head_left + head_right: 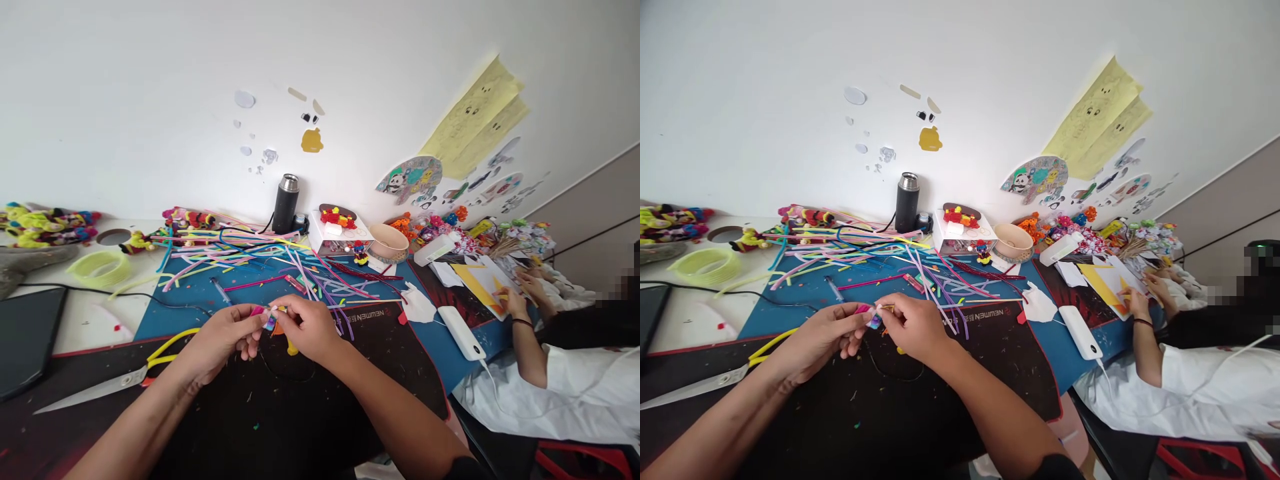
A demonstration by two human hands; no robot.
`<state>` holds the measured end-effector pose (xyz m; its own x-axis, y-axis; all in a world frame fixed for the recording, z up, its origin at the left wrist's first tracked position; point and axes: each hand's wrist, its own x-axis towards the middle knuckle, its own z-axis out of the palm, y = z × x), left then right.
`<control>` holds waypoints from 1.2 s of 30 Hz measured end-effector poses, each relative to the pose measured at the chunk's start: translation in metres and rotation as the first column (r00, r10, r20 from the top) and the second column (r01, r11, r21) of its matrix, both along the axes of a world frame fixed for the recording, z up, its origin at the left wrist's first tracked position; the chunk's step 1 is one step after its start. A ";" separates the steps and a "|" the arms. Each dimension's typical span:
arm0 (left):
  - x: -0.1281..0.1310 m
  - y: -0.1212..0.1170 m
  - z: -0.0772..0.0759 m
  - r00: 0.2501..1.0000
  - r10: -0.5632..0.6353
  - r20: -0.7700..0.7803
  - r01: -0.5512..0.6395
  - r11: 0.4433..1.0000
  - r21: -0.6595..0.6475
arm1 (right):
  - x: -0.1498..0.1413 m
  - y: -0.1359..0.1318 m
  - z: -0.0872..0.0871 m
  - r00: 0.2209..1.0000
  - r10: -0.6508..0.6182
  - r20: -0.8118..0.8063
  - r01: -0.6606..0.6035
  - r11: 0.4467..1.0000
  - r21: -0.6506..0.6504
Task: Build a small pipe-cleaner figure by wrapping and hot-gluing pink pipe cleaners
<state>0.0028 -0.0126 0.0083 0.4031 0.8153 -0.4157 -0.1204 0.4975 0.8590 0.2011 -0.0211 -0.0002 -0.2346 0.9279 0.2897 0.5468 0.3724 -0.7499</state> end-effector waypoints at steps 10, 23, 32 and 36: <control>-0.001 0.002 -0.005 1.000 -0.023 0.020 0.024 0.999 -0.024 | 0.003 0.004 -0.003 0.971 0.076 0.226 -0.135 0.957 0.258; 0.003 -0.001 0.012 0.997 0.037 -0.065 -0.033 0.998 0.049 | -0.002 0.002 -0.004 0.999 -0.031 0.020 0.029 0.994 0.104; 0.001 0.002 -0.002 0.999 0.034 -0.029 -0.033 0.999 0.042 | -0.007 0.004 -0.007 0.996 0.052 0.068 -0.069 0.954 0.291; 0.001 0.004 -0.008 0.999 0.042 -0.009 -0.042 0.997 0.065 | -0.008 0.002 -0.006 0.996 0.070 0.057 -0.083 0.961 0.264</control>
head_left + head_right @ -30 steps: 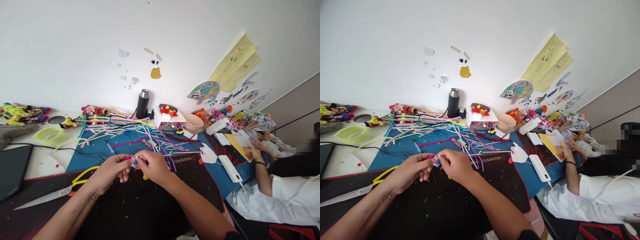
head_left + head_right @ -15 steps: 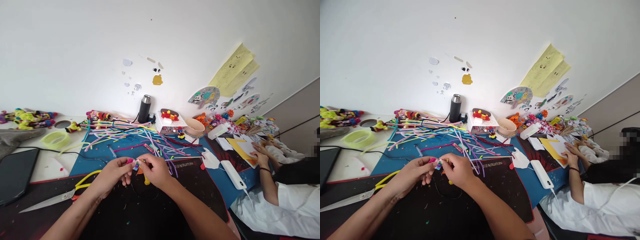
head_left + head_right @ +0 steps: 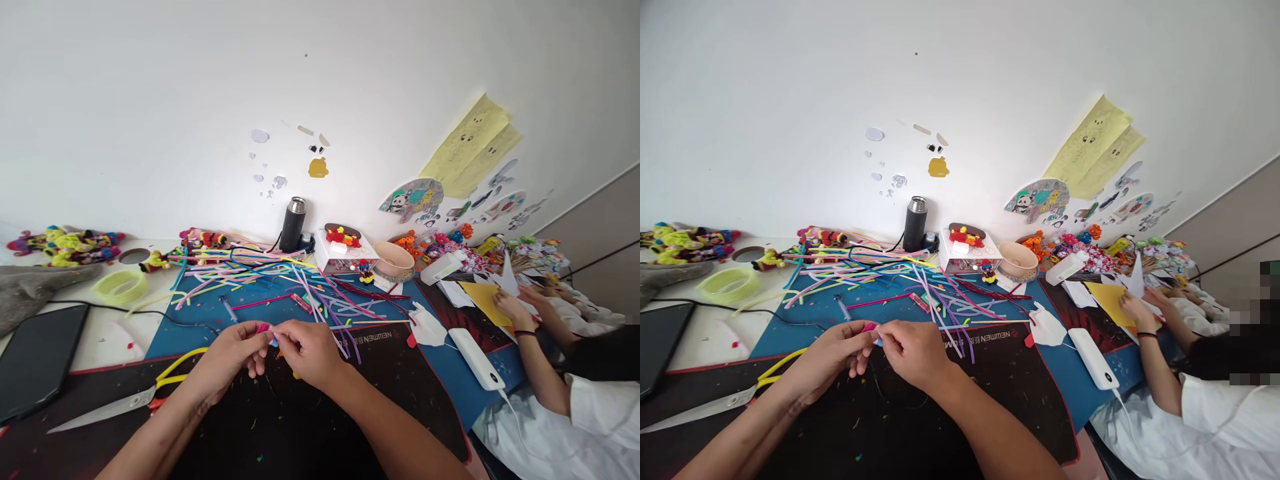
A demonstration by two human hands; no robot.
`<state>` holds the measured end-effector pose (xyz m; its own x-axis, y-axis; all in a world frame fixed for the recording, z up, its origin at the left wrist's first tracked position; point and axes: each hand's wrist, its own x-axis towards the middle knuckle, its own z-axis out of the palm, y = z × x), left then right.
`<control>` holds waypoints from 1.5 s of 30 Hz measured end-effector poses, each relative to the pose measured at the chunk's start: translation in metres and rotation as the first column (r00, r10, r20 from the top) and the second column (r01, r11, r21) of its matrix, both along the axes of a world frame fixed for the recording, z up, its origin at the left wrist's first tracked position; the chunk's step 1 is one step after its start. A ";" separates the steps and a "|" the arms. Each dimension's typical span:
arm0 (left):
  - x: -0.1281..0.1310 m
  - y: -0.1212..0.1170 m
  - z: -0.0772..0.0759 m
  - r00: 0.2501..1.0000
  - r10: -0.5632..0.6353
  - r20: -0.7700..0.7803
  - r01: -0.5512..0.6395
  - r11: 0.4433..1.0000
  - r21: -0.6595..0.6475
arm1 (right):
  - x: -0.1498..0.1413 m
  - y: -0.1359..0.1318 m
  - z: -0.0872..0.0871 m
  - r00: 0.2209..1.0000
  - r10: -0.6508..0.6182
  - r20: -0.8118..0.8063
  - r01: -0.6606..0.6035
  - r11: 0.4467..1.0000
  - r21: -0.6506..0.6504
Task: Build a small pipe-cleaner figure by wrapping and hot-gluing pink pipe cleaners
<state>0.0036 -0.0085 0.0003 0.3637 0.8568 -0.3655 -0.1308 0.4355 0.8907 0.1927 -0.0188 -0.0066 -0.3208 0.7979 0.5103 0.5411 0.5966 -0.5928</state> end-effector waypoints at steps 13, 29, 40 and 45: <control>-0.001 -0.002 -0.003 0.988 0.037 -0.148 0.001 0.967 0.253 | 0.001 0.007 -0.001 0.912 -0.174 -0.371 -0.024 0.881 -0.473; -0.002 -0.003 0.004 0.972 0.069 -0.223 -0.007 0.963 0.270 | 0.000 0.007 -0.003 0.916 -0.115 -0.384 -0.129 0.822 -0.554; -0.001 -0.005 0.004 0.954 0.097 -0.283 -0.011 0.957 0.291 | 0.000 0.011 -0.001 0.865 -0.134 -0.483 -0.235 0.742 -0.627; -0.002 -0.003 0.002 0.962 0.072 -0.262 0.002 0.962 0.273 | -0.001 0.010 0.001 0.874 -0.116 -0.472 -0.248 0.729 -0.638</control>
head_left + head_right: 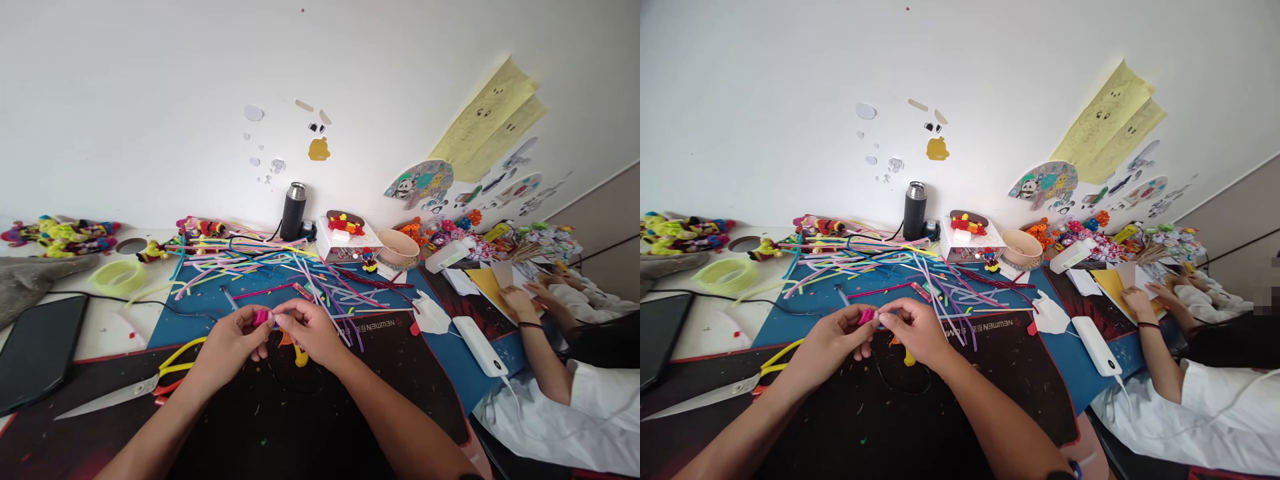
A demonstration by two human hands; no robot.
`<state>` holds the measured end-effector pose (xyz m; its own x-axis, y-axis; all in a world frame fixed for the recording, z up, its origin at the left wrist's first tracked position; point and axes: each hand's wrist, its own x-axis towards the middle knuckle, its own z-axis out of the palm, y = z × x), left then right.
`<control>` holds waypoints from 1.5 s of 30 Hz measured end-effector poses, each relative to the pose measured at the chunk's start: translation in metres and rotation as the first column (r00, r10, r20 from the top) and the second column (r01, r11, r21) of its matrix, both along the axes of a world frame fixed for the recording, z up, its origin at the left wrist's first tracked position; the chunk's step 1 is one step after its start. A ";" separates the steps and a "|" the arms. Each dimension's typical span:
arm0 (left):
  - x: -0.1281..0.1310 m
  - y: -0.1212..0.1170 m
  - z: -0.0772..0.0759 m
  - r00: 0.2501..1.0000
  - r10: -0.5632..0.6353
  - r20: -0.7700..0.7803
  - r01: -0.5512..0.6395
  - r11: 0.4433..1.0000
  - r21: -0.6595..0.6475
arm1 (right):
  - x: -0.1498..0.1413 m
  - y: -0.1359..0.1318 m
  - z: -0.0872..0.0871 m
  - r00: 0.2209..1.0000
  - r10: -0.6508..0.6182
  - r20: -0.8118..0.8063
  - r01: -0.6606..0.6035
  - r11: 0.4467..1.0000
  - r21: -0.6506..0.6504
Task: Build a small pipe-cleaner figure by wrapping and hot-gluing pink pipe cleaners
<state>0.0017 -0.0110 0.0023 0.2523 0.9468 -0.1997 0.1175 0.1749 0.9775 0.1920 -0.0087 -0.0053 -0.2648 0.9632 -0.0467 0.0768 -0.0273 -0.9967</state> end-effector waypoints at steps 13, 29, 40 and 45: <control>0.007 -0.001 0.003 0.992 0.034 0.123 -0.021 0.994 -0.109 | -0.005 -0.009 -0.018 0.997 -0.073 -0.007 0.074 0.997 0.021; 0.008 -0.002 0.002 0.950 0.096 0.297 -0.029 0.975 -0.222 | -0.012 -0.012 -0.017 0.992 -0.125 -0.008 0.125 0.990 0.066; 0.008 -0.002 0.004 0.895 0.180 0.407 -0.057 0.953 -0.297 | -0.009 -0.014 -0.017 0.992 -0.127 0.017 0.124 0.983 0.138; 0.008 -0.003 0.002 0.871 0.186 0.455 -0.032 0.945 -0.325 | -0.010 -0.015 -0.021 0.983 -0.178 0.041 0.171 0.975 0.139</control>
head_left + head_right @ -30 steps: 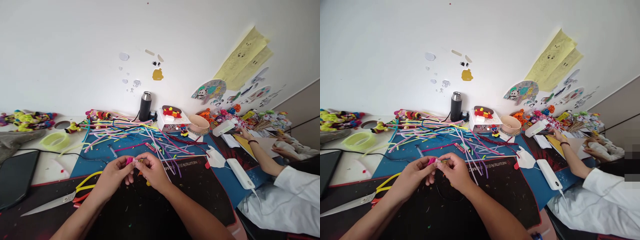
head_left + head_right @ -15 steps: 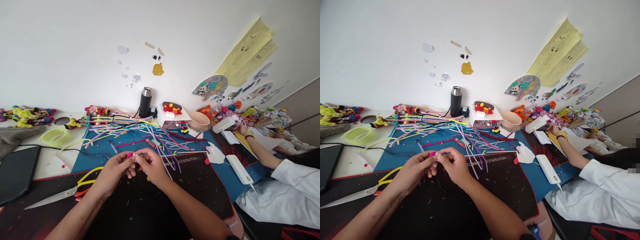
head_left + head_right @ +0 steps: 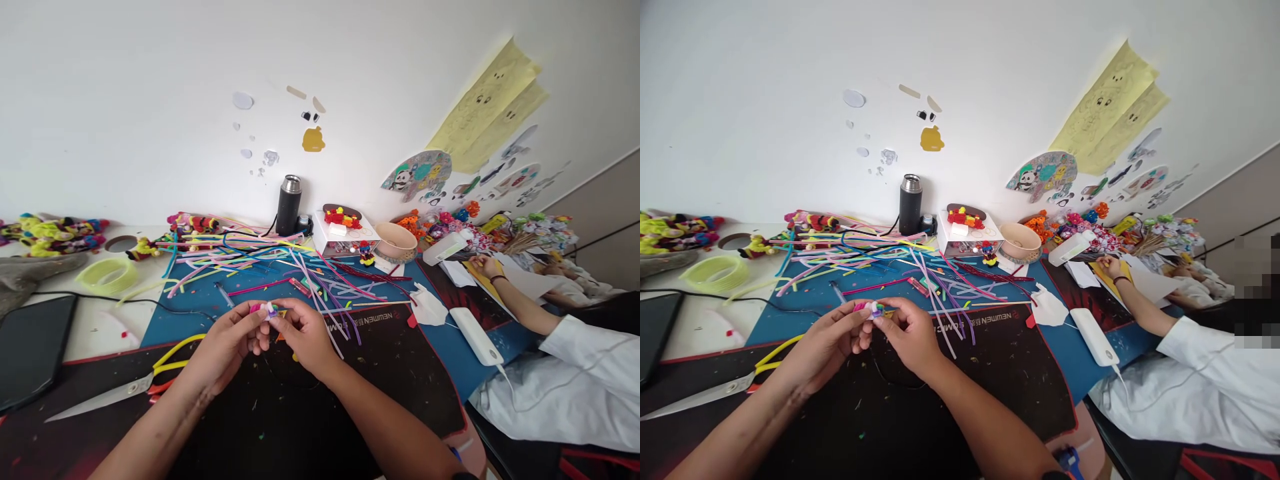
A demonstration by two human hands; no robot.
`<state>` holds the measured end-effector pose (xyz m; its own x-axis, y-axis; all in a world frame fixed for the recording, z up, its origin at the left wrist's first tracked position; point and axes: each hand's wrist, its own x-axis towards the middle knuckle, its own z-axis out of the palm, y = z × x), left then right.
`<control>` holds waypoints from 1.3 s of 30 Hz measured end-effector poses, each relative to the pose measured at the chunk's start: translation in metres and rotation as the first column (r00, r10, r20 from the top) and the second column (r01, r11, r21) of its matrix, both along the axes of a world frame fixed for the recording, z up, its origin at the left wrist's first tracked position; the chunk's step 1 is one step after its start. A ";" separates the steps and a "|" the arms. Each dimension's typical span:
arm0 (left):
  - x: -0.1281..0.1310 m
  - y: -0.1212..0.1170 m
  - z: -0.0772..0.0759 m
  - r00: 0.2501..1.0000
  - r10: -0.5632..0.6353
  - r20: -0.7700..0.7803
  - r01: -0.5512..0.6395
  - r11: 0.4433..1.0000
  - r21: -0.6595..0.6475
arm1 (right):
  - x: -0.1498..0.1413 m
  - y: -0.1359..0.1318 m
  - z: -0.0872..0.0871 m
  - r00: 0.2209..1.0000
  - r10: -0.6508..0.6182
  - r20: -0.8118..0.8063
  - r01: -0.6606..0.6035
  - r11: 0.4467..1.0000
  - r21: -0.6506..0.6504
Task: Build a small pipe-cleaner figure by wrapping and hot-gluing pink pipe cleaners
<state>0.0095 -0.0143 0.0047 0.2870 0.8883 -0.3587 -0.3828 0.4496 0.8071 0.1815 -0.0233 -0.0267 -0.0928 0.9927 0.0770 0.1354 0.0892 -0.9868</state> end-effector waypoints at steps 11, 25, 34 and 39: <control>-0.006 0.000 -0.006 0.967 -0.077 -0.242 0.136 0.962 0.237 | 0.008 -0.003 0.005 0.999 -0.037 -0.016 0.037 0.999 0.010; -0.003 -0.004 -0.005 0.936 0.037 -0.349 0.081 0.945 0.318 | 0.007 -0.006 0.000 0.999 -0.033 -0.035 0.032 0.999 -0.012; -0.003 -0.003 -0.002 0.877 0.027 -0.480 0.142 0.939 0.312 | 0.014 -0.004 0.013 1.000 -0.024 0.001 0.024 0.998 0.062; -0.002 -0.005 0.001 0.847 0.002 -0.531 0.216 0.913 0.347 | 0.017 -0.003 0.014 0.997 0.011 0.071 -0.017 0.996 0.083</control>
